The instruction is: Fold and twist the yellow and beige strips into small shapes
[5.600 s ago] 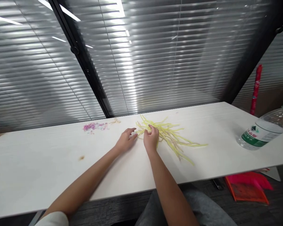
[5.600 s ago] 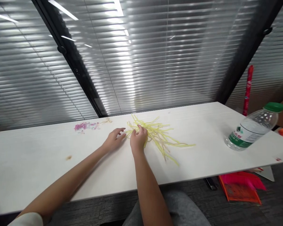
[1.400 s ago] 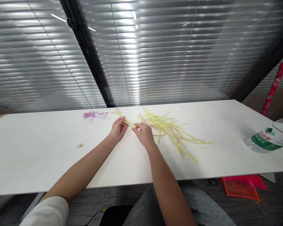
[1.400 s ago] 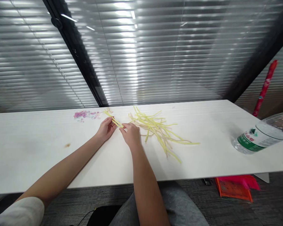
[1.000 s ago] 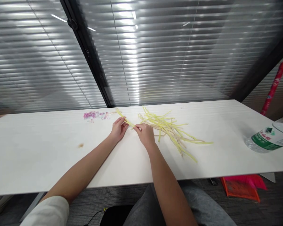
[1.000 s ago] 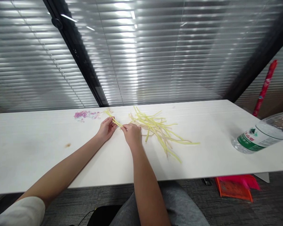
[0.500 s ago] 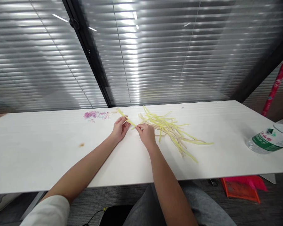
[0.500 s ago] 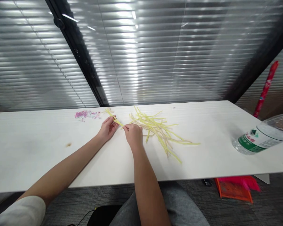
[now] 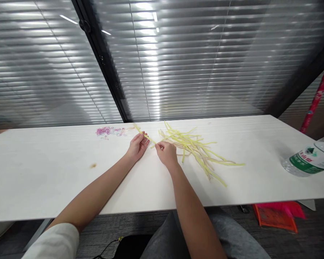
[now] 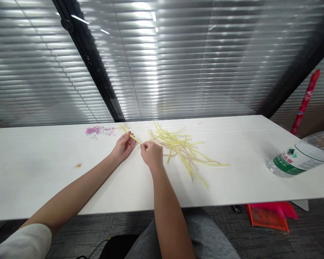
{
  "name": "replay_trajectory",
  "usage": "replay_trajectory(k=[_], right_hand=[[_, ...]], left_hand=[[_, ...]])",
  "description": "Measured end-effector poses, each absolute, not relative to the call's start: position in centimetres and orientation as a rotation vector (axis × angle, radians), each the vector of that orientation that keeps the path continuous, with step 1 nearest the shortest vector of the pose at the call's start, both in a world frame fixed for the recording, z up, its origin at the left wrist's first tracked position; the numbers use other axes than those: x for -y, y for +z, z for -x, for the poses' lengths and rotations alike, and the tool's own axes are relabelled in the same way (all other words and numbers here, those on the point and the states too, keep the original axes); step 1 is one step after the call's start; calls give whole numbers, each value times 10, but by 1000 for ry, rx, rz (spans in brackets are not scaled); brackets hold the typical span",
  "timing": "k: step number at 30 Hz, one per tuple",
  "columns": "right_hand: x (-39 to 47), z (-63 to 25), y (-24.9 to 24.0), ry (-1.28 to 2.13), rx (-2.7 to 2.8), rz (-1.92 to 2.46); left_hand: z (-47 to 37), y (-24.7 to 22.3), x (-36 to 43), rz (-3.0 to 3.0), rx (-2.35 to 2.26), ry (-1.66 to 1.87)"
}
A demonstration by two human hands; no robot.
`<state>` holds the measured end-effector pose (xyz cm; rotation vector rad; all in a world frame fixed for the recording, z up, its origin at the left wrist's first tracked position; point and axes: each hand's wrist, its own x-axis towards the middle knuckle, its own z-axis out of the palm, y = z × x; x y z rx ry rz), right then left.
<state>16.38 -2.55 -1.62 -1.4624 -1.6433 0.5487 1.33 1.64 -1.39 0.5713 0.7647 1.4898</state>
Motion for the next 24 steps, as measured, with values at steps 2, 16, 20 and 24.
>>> replay_trajectory(k=[2,16,20,24], right_hand=[[27,-164,-15,541,1662,1427],[30,-166,-11,718,1520,934],[26,-167,-14,531,1608,956],[27,-165,-14,483,1743,886]], left_hand=[[-13,-15,-18,-578,-764,1510],[-12,-6,-11,-534,-726,1411],[-16,-2,-5,-570,-745,1305],[-20,0,2,-607,-752,1242]])
